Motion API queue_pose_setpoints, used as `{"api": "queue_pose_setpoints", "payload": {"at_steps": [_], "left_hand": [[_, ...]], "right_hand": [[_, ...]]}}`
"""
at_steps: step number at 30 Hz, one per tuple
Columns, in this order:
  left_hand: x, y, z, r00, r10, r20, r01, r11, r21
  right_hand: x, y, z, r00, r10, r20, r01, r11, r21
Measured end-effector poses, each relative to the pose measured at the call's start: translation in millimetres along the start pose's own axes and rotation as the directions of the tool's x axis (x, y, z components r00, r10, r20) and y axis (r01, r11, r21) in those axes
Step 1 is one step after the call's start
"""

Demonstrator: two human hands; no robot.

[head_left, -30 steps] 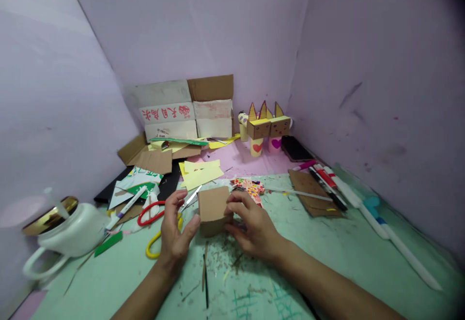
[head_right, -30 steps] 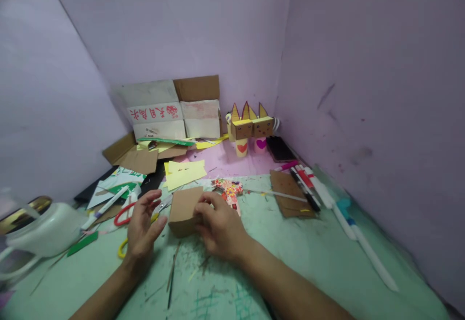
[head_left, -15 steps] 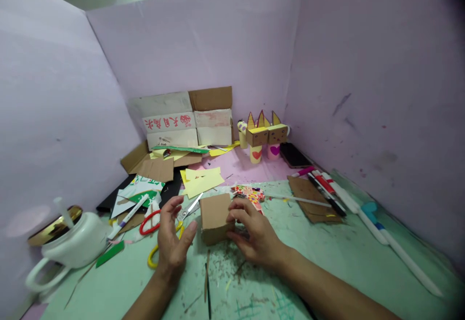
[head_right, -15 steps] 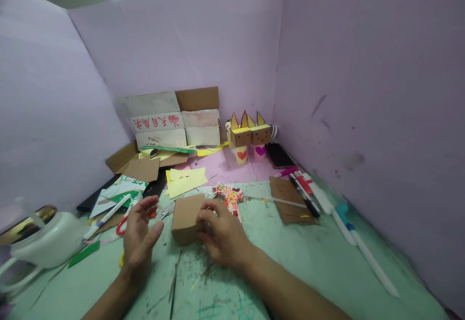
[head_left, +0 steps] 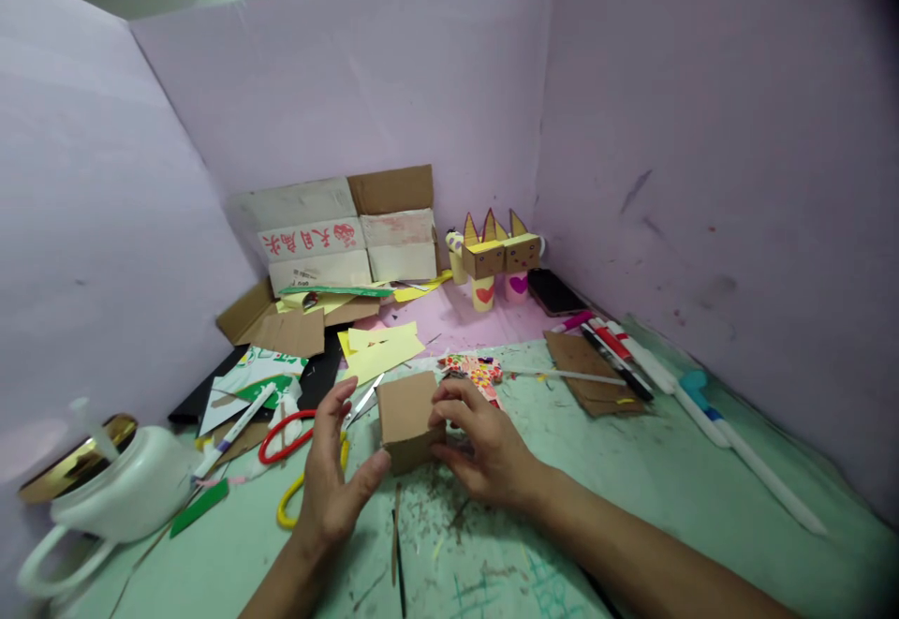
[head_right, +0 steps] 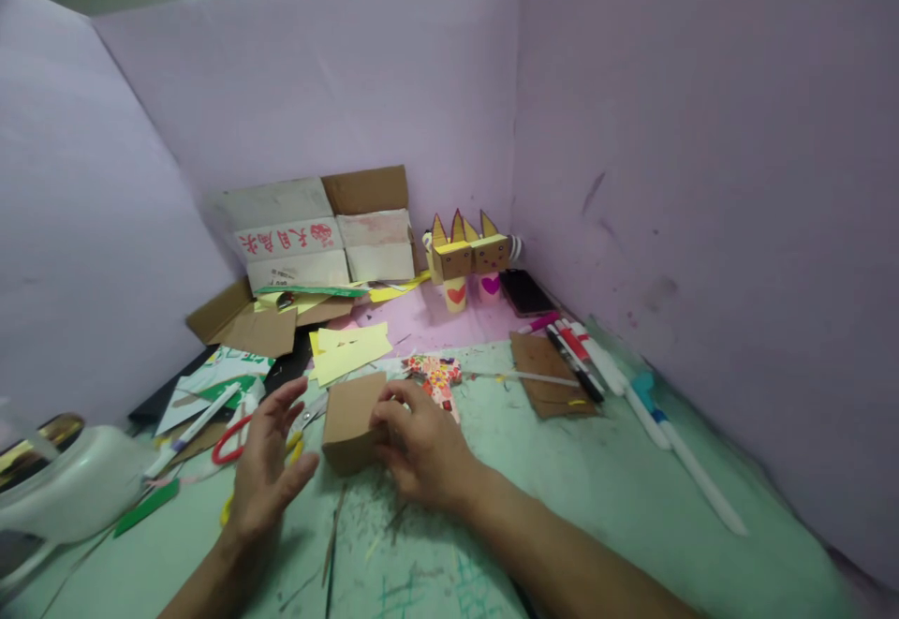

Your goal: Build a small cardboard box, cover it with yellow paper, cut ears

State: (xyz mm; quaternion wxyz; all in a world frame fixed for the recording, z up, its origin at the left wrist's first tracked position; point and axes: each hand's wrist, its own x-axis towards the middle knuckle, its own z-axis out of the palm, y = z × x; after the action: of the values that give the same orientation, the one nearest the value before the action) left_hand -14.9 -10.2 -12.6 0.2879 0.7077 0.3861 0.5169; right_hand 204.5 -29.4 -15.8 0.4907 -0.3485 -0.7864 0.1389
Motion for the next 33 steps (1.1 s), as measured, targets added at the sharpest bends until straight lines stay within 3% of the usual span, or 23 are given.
{"api": "queue_pose_setpoints", "payload": {"at_steps": [4, 10, 15, 19, 27, 33], "left_hand": [[-3, 11, -0.1, 0.991, -0.057, 0.121, 0.051, 0.997, 0.060], [0, 14, -4.4, 0.994, -0.046, 0.098, 0.034, 0.992, 0.119], [3, 14, -3.9, 0.966, -0.066, 0.249, 0.008, 0.974, 0.227], [3, 14, -2.2, 0.947, -0.067, 0.314, -0.003, 0.976, 0.219], [3, -7, 6.6, 0.972, -0.032, 0.231, -0.008, 0.985, 0.171], [4, -13, 11.8, 0.980, -0.019, 0.200, -0.015, 0.986, 0.168]], "right_hand": [[-1, -1, 2, 1.000, 0.022, -0.005, -0.022, 1.000, 0.003], [-2, -1, 4, 1.000, 0.026, -0.013, -0.026, 1.000, 0.013], [-3, 1, 6, 0.999, 0.033, -0.012, -0.033, 0.999, 0.029], [-5, 2, 7, 0.999, 0.035, -0.021, -0.034, 0.999, 0.038], [-7, 5, 10, 0.999, -0.003, -0.048, 0.005, 0.999, 0.036], [-6, 7, 6, 0.992, -0.108, -0.068, 0.100, 0.989, -0.112]]}}
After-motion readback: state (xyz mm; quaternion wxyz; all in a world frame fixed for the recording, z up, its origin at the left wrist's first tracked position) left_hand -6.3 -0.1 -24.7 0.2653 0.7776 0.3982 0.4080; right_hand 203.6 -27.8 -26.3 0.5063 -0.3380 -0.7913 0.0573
